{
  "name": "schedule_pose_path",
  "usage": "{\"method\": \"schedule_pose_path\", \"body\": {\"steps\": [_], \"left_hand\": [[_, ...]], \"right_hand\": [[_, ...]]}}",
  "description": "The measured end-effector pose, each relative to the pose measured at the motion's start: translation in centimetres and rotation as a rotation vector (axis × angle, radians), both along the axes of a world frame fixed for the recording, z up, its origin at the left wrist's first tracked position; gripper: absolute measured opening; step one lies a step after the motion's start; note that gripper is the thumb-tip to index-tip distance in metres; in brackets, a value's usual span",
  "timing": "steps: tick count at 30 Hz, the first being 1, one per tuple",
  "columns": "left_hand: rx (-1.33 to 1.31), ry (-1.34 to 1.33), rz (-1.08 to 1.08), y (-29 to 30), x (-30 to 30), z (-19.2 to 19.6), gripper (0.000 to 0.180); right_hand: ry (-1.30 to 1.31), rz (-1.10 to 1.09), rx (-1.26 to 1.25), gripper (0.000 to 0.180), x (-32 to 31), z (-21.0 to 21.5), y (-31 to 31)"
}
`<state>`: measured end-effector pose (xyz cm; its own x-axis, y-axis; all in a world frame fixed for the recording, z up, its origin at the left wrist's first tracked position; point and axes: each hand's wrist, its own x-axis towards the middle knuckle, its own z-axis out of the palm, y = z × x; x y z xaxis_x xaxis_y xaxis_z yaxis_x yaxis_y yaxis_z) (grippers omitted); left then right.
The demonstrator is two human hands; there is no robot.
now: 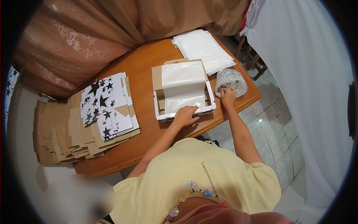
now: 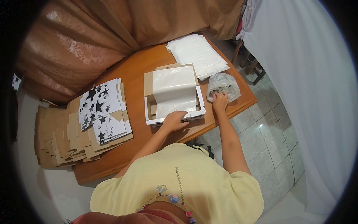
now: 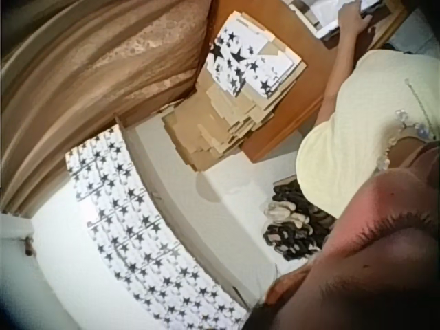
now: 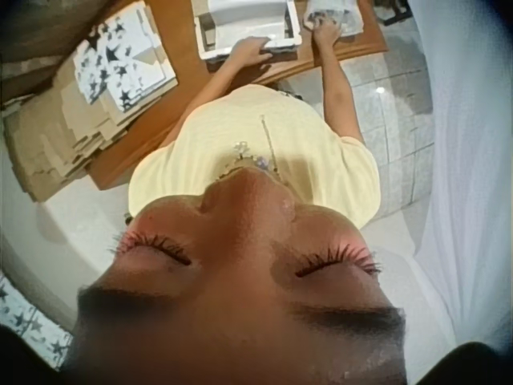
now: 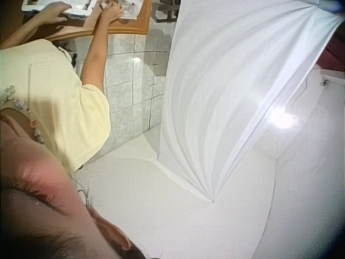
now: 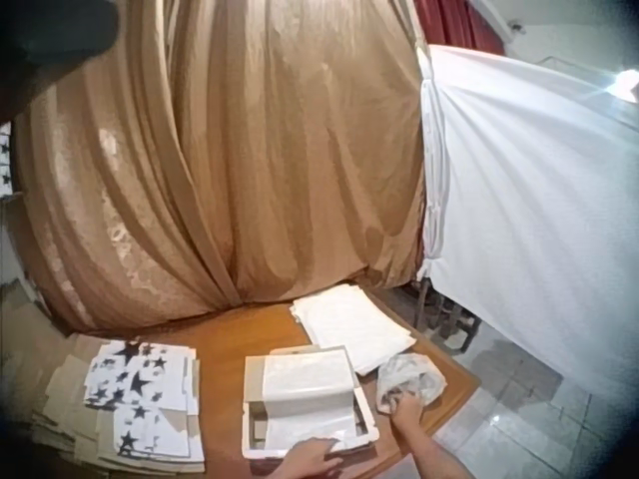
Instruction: The person folds flat cardboard cutouts into shoe boxes, lines the inside of each box with wrapping paper, closes the boxes, and places them onto an overhead shelf.
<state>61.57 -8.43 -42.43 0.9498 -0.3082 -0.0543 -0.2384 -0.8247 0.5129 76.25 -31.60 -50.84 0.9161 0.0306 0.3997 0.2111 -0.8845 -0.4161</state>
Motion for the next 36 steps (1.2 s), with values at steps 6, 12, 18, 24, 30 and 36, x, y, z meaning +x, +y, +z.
{"method": "schedule_pose_path", "body": {"steps": [6, 12, 18, 24, 30, 36], "left_hand": [[-0.386, -0.319, 0.067, 0.6, -0.7, -0.5, 0.036], [-0.599, -0.353, 0.256, 3.6, -1.0, -0.6, 0.022], [-0.485, -0.493, 0.456, 9.2, 0.1, 0.2, 0.014], [-0.241, -0.437, 0.644, 12.8, 3.6, 1.8, 0.025], [-0.056, -0.086, 0.760, 11.7, 7.4, 2.4, 0.055], [-0.444, -0.071, 0.735, 12.5, 9.5, 0.2, 0.065]], "right_hand": [[-0.323, 0.131, 0.475, 0.012, -1.7, 5.1, 3.1], [-0.344, 0.477, 0.503, 0.018, -4.4, 11.3, 8.4], [0.112, 0.585, 0.061, 0.040, -6.2, 8.3, 9.9], [0.064, 0.341, 0.209, 0.048, -0.9, 8.5, 9.7], [0.348, 0.106, 0.055, 0.053, 2.1, 8.6, 11.1], [0.453, 0.061, 0.122, 0.058, 3.2, 8.5, 12.1]]}}
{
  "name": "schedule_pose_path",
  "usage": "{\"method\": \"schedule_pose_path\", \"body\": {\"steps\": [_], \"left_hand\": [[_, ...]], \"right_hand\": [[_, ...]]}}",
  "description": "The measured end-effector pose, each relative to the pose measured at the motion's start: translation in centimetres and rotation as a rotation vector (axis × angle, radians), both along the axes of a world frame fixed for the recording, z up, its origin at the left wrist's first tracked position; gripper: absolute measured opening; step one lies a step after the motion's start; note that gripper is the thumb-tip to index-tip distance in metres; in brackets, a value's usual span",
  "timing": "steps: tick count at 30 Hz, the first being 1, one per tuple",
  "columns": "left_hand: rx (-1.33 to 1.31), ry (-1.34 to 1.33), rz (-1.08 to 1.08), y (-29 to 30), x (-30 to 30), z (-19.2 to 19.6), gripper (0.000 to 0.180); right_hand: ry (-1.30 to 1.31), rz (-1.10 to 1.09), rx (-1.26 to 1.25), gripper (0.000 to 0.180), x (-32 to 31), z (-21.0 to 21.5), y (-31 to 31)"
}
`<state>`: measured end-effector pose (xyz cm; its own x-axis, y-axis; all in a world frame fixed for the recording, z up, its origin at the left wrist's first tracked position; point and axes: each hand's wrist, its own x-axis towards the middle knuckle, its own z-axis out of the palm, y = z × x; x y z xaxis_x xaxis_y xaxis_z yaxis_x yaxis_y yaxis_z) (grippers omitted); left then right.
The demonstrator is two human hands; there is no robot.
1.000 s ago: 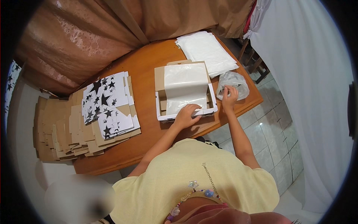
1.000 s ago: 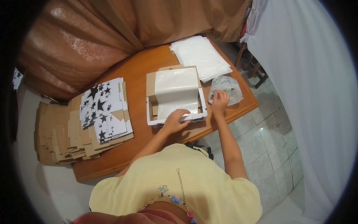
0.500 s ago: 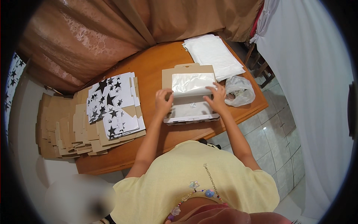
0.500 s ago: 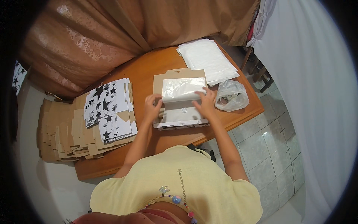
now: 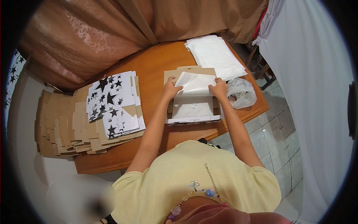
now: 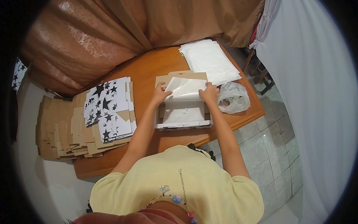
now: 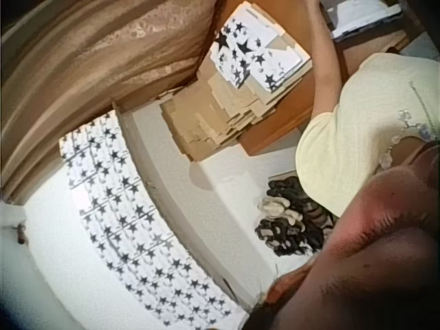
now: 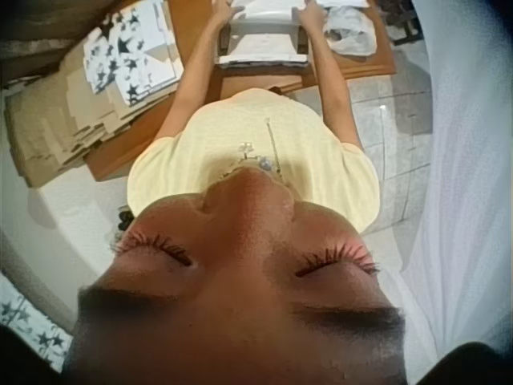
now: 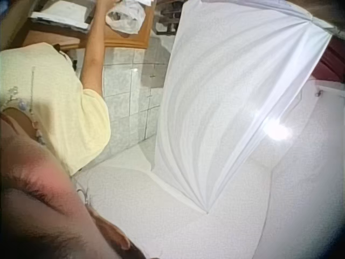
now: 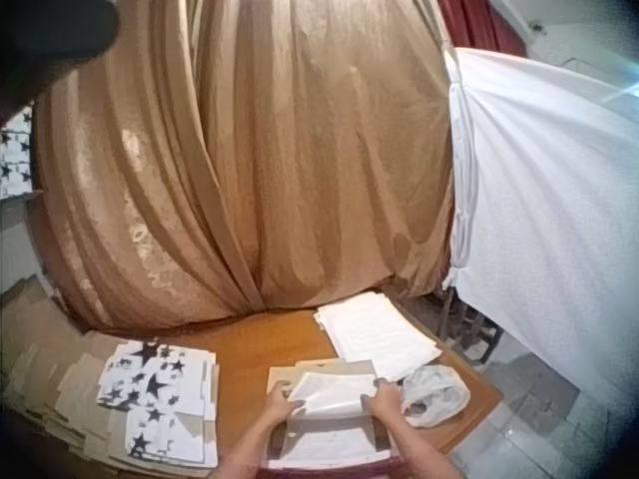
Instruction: The person folds flat cardboard cutouts into shoe boxes, lines the inside of each box with wrapping paper, closes the boxes, and places them onto an overhead shelf.
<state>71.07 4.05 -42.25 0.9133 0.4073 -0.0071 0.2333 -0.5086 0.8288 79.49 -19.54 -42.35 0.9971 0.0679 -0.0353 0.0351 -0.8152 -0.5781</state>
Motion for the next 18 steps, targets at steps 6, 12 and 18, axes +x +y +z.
{"method": "schedule_pose_path", "body": {"steps": [6, 12, 18], "left_hand": [[-0.329, -0.100, -0.010, 0.7, -0.3, -0.5, 0.057], [-0.416, -0.197, -0.095, 1.5, -3.1, 1.9, 0.042], [-0.310, -0.129, -0.180, 2.6, -6.9, 2.1, 0.044]], "right_hand": [[-0.071, 0.002, 0.088, 0.073, 0.0, 0.3, 0.5], [-0.154, 0.125, 0.526, 0.068, 1.1, -0.8, -1.2], [-0.051, 0.393, 0.714, 0.014, -0.5, -0.2, -2.4]]}}
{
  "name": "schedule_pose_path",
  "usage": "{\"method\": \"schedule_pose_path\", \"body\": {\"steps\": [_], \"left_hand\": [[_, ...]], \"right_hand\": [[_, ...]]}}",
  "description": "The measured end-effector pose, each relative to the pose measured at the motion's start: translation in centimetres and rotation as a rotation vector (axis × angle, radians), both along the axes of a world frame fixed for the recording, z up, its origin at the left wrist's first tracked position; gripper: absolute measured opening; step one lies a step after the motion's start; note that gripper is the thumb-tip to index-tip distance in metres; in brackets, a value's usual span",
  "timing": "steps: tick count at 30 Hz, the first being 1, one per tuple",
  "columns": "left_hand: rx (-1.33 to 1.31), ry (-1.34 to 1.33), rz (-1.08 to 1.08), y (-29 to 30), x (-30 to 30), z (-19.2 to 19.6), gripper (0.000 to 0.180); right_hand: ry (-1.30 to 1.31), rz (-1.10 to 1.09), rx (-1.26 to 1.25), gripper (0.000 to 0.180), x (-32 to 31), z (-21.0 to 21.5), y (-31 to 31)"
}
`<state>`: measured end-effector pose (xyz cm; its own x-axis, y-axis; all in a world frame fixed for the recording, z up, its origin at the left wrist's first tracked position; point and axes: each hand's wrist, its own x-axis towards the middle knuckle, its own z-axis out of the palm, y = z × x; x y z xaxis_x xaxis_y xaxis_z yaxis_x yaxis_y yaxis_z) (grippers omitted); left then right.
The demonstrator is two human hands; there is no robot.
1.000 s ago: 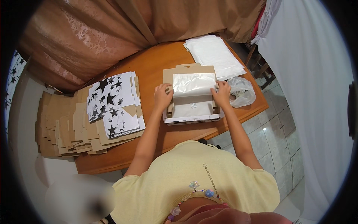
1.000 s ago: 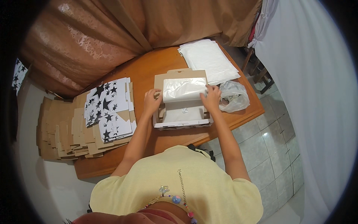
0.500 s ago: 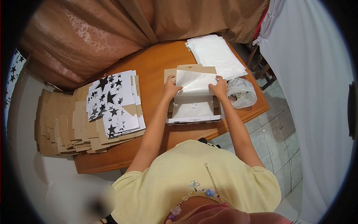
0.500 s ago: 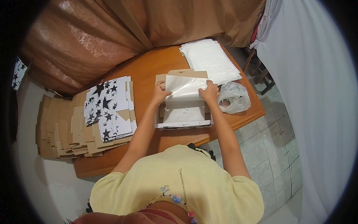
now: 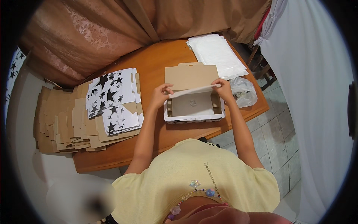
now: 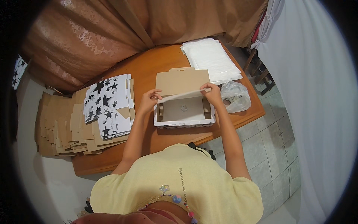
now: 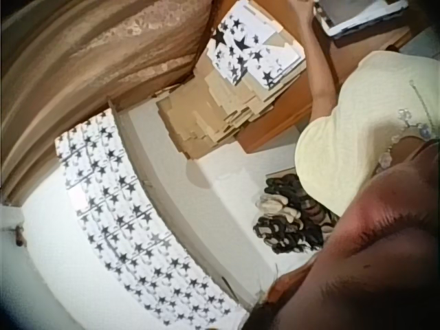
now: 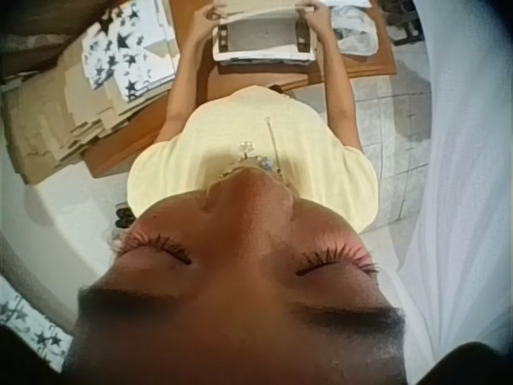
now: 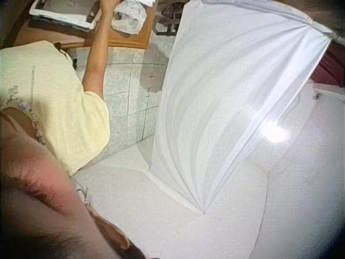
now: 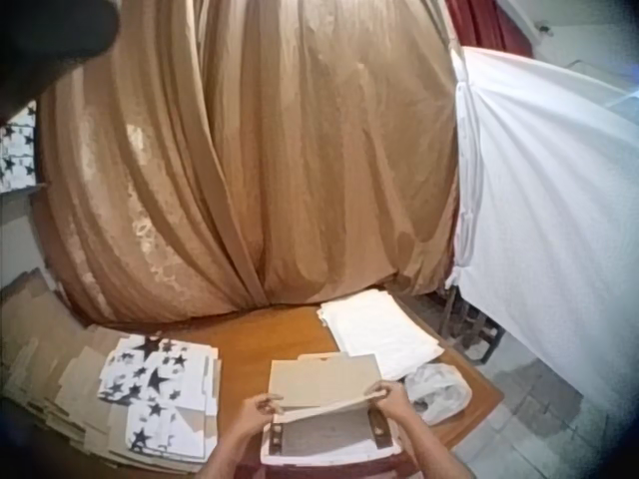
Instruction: The person folds flat cardboard cutouts into shoe boxes, lines the inside of each box with wrapping paper, closes the boxes, and places them onto an overhead shelf.
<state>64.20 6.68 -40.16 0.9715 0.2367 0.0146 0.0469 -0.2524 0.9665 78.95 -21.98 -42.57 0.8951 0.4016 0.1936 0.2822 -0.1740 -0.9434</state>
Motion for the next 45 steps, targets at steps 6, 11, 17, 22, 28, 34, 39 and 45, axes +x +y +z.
{"method": "schedule_pose_path", "body": {"steps": [6, 11, 17, 22, 28, 34, 39, 45], "left_hand": [[0.481, 0.015, -0.185, -0.5, -2.9, 0.9, 0.036], [0.664, -0.070, -0.268, -4.0, -3.7, 2.5, 0.025], [0.811, 0.266, -0.544, -8.0, -4.2, 0.2, 0.062], [0.872, 0.586, -0.609, -8.7, -1.3, -1.2, 0.085], [0.837, 0.616, -0.576, -8.6, -2.1, -1.6, 0.084], [1.059, 0.256, -0.164, -7.5, -6.8, 0.0, 0.072], [1.003, 0.014, 0.269, -5.7, -8.2, -0.3, 0.052], [0.970, -0.158, 0.355, -6.6, -9.8, -4.0, 0.041]], "right_hand": [[-0.504, 0.155, -0.523, 0.025, -4.6, 0.9, -2.8], [-0.559, 0.248, -0.858, 0.026, -7.3, 2.6, -3.6], [-0.452, 0.232, -0.860, 0.030, -7.2, 4.5, -3.3], [-0.361, 0.040, -0.488, 0.050, -4.0, 1.1, -2.2], [-0.095, -0.235, -0.189, 0.065, -0.1, -3.5, 1.3], [0.426, -0.378, 0.558, 0.051, 2.4, -5.0, 2.8], [0.371, -0.284, 0.706, 0.045, 2.0, -4.2, 4.2], [0.254, -0.166, 0.682, 0.042, -1.6, -1.0, 5.9]]}}
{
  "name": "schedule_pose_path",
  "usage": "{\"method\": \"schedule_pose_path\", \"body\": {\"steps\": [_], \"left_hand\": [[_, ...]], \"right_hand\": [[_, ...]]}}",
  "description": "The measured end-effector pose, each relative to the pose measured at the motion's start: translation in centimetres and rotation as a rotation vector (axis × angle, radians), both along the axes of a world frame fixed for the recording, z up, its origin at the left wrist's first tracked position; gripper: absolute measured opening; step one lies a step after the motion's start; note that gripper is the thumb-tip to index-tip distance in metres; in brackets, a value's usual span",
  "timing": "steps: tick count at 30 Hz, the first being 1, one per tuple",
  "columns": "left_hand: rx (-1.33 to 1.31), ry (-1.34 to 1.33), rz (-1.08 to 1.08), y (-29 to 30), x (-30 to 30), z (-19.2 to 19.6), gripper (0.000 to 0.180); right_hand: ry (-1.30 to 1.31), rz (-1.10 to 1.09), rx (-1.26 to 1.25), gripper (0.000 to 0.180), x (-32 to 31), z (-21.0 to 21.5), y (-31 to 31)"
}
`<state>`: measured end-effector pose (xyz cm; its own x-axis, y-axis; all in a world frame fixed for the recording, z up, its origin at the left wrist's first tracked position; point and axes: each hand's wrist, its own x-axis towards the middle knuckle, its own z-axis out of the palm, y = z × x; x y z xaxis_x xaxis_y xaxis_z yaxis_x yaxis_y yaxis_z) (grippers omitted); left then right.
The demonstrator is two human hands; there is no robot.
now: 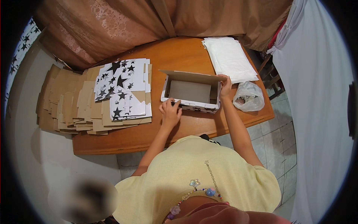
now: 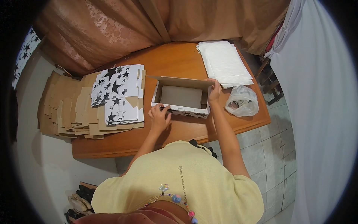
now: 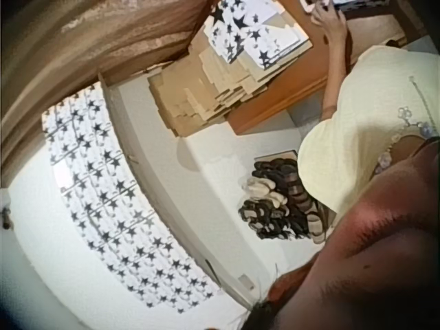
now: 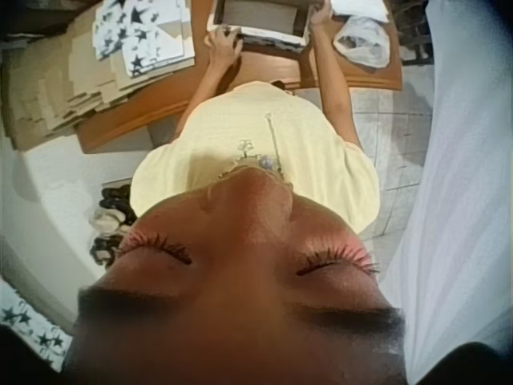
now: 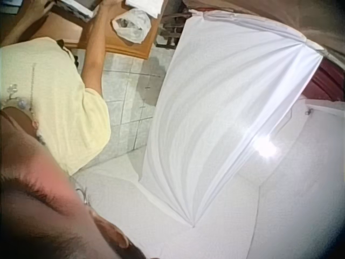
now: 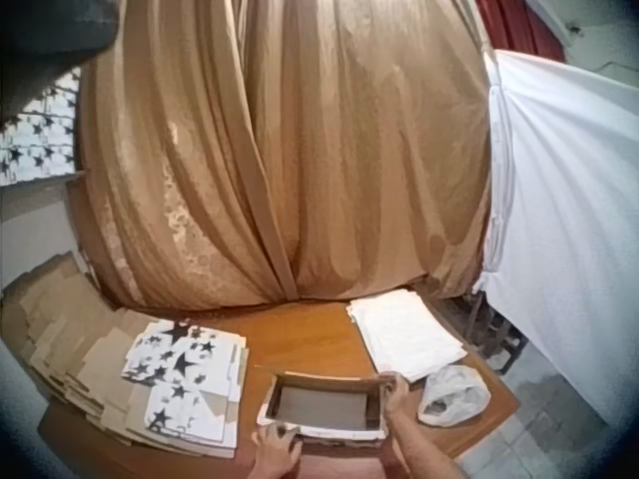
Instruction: The person folds flat cardboard cutouts into shoe boxes, lines the inside of each box with wrapping paper, closes the boxes, and places them onto an overhead shelf.
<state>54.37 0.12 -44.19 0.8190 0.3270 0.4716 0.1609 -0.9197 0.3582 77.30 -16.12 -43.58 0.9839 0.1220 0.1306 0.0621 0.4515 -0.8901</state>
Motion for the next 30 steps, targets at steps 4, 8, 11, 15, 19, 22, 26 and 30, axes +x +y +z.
{"method": "schedule_pose_path", "body": {"steps": [4, 8, 11, 15, 19, 22, 26, 30], "left_hand": [[-0.021, 0.048, -0.074, -0.9, 0.3, -0.3, 0.042], [-0.027, 0.070, -0.085, -1.0, 0.4, -1.1, 0.041], [-0.039, 0.024, -0.112, -0.6, -0.4, -2.6, 0.043], [-0.030, 0.072, -0.147, -0.7, -2.2, -3.3, 0.048], [0.008, 0.093, -0.091, -1.1, -2.8, -3.2, 0.052], [0.020, 0.097, -0.055, -1.1, -2.8, -3.4, 0.054], [0.050, 0.102, -0.096, 0.0, -2.3, -3.6, 0.051], [0.115, 0.102, -0.153, 0.7, -2.1, -3.9, 0.048]], "right_hand": [[-0.277, 0.007, -0.243, 0.045, -1.6, -0.3, -2.2], [-0.524, 0.054, -0.442, 0.046, -4.1, -1.1, -4.5], [-0.518, 0.120, -0.579, 0.039, -6.2, -0.2, -5.0], [-0.518, 0.061, -1.132, 0.057, -9.5, 2.2, -3.7], [-0.523, -0.033, -1.354, 0.060, -11.6, 3.0, -1.8], [-0.474, -0.110, -1.370, 0.056, -12.4, 2.5, -1.1], [-0.602, -0.248, -1.357, 0.047, -13.1, 1.5, -0.7], [-0.694, -0.364, -1.246, 0.039, -13.2, -0.3, -0.9]]}}
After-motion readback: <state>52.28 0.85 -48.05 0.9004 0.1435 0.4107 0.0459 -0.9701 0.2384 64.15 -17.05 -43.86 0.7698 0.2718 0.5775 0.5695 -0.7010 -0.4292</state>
